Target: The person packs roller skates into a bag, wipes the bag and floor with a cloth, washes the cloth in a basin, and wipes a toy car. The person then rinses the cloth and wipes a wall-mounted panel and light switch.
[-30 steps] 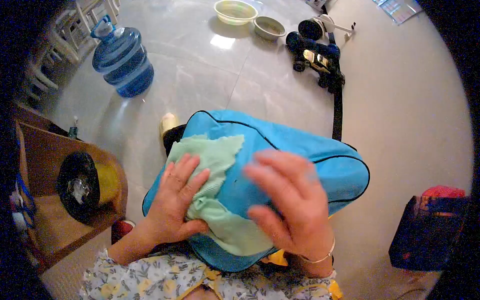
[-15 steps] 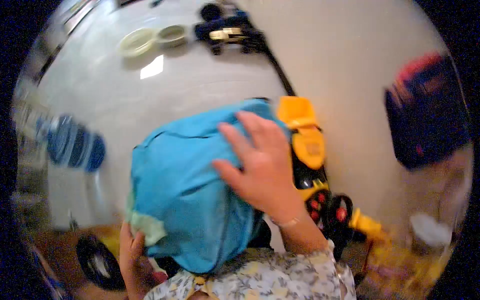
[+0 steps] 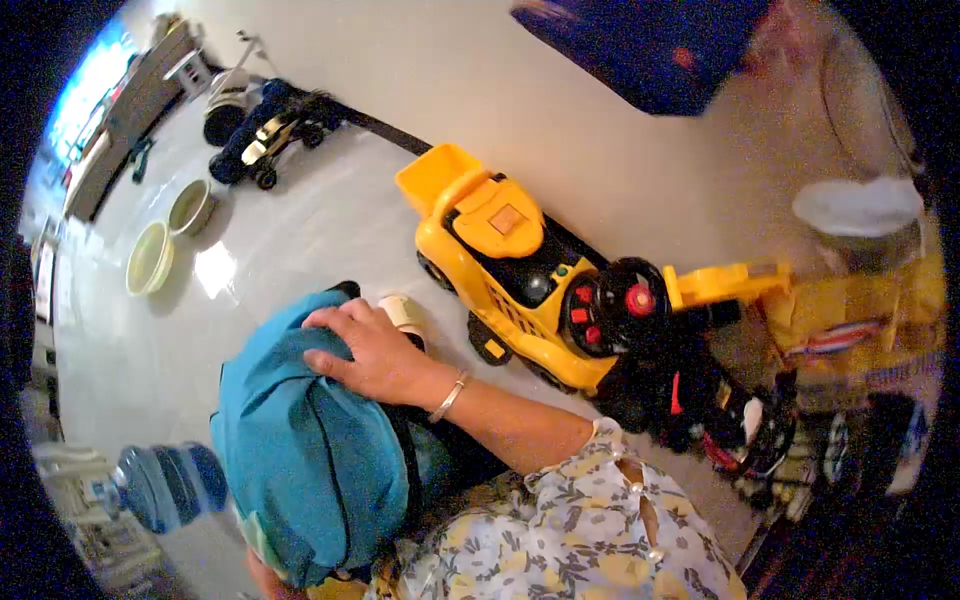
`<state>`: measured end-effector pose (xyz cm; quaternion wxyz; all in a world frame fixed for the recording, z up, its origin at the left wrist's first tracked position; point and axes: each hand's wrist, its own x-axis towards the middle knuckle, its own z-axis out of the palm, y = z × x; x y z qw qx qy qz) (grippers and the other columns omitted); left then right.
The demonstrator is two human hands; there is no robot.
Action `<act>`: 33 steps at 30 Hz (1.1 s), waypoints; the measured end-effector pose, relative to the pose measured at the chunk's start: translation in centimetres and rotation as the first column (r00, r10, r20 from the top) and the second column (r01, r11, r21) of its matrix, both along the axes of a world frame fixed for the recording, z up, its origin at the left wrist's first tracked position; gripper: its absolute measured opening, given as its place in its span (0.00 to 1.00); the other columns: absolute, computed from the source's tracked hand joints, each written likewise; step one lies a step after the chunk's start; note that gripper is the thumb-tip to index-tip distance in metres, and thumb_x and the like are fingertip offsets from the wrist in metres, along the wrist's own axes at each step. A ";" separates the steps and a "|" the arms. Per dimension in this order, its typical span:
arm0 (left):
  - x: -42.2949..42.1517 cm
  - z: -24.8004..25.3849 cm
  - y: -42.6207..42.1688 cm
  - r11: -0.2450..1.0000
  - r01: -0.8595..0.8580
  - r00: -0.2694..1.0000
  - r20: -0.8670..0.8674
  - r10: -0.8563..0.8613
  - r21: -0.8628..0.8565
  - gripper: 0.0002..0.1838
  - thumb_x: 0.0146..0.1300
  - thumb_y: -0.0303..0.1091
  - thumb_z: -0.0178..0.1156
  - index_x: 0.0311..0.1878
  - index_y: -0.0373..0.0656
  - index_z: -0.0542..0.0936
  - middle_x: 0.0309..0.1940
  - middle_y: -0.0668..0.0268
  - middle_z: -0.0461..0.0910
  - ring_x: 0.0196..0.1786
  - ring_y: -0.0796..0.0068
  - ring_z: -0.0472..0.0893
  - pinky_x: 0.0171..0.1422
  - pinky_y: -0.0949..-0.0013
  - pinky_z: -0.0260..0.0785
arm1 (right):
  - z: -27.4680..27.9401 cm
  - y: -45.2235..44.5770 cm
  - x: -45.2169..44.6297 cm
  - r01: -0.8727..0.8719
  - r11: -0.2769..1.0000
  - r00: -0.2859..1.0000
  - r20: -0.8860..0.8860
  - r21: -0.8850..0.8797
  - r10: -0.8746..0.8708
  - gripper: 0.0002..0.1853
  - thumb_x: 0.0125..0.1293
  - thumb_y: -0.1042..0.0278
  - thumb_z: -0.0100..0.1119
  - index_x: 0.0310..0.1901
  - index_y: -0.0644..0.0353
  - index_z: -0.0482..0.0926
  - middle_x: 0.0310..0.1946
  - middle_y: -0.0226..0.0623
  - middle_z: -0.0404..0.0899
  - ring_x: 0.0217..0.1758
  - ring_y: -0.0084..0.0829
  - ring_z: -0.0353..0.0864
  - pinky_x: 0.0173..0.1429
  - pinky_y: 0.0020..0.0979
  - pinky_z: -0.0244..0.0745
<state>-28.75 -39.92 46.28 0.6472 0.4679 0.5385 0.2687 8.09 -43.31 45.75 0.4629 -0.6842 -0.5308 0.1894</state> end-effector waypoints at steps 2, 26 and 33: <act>1.2 1.7 0.7 0.994 0.080 0.997 0.003 -0.081 0.076 0.29 0.66 0.40 0.54 0.66 0.35 0.63 0.56 0.56 0.72 0.55 0.58 0.74 0.58 0.60 0.67 | 0.0 -0.9 0.6 -0.017 0.999 0.984 -0.177 -0.049 0.008 0.26 0.66 0.45 0.53 0.58 0.54 0.69 0.53 0.44 0.69 0.61 0.43 0.66 0.68 0.38 0.58; 56.2 2.2 15.2 0.502 0.760 0.525 0.065 -0.848 0.413 0.35 0.43 0.23 0.64 0.61 0.35 0.69 0.47 0.63 0.79 0.49 0.69 0.78 0.57 0.66 0.70 | -8.1 -11.0 33.8 0.916 0.229 0.390 -0.600 0.329 -0.698 0.23 0.70 0.58 0.46 0.61 0.62 0.66 0.56 0.40 0.70 0.55 0.30 0.74 0.57 0.32 0.74; 65.3 -3.9 19.1 0.384 0.836 0.369 0.116 -0.922 0.393 0.35 0.46 0.26 0.68 0.61 0.36 0.69 0.49 0.63 0.79 0.51 0.71 0.78 0.58 0.66 0.70 | -9.1 -9.2 38.3 0.914 0.218 0.406 -0.746 0.343 -0.528 0.24 0.70 0.50 0.44 0.59 0.59 0.69 0.54 0.37 0.72 0.56 0.31 0.72 0.62 0.35 0.67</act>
